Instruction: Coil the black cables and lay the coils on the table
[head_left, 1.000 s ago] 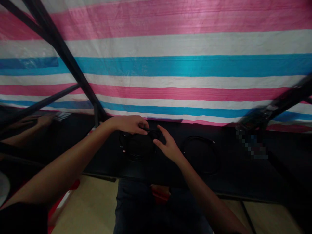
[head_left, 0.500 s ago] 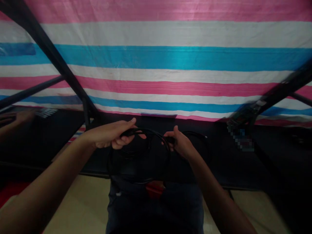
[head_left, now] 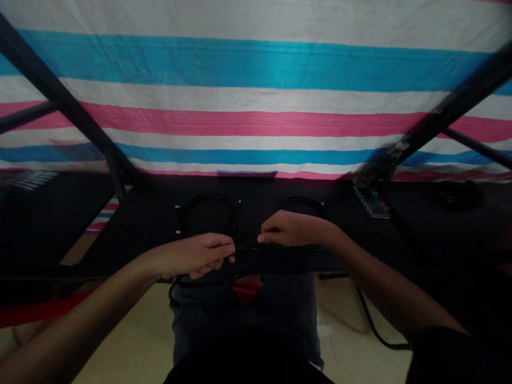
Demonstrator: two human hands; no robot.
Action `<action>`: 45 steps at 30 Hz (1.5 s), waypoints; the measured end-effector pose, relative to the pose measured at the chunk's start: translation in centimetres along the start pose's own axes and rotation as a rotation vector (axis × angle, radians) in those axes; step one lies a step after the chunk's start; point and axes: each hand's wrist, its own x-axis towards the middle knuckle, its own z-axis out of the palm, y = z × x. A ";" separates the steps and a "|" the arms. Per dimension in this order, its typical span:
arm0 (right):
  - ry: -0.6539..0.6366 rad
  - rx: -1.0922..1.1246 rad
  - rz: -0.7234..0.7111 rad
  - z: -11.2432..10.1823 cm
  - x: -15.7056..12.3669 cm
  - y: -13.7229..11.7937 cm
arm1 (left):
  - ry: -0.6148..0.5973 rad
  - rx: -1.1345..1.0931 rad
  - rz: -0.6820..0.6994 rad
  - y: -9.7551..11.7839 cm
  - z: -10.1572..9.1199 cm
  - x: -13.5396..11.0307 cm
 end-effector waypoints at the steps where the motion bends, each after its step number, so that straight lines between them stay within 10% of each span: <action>1: -0.026 0.027 -0.009 0.3 -0.1 0.0 | 0.004 0.000 0.008 0.0 0.1 0.2; 17: 0.070 0.161 0.154 2.1 -3.4 2.1 | -0.393 -0.420 0.093 1.2 2.9 5.6; 31: 0.115 0.166 0.254 3.0 -7.3 2.5 | -0.343 -0.444 0.240 -0.3 2.8 4.9; 38: 0.434 0.223 0.013 4.9 -6.7 1.6 | -0.181 -0.585 0.356 0.6 3.4 5.1; 45: 0.740 0.350 0.095 7.5 -6.5 1.7 | -0.008 -0.707 0.393 1.5 4.3 4.0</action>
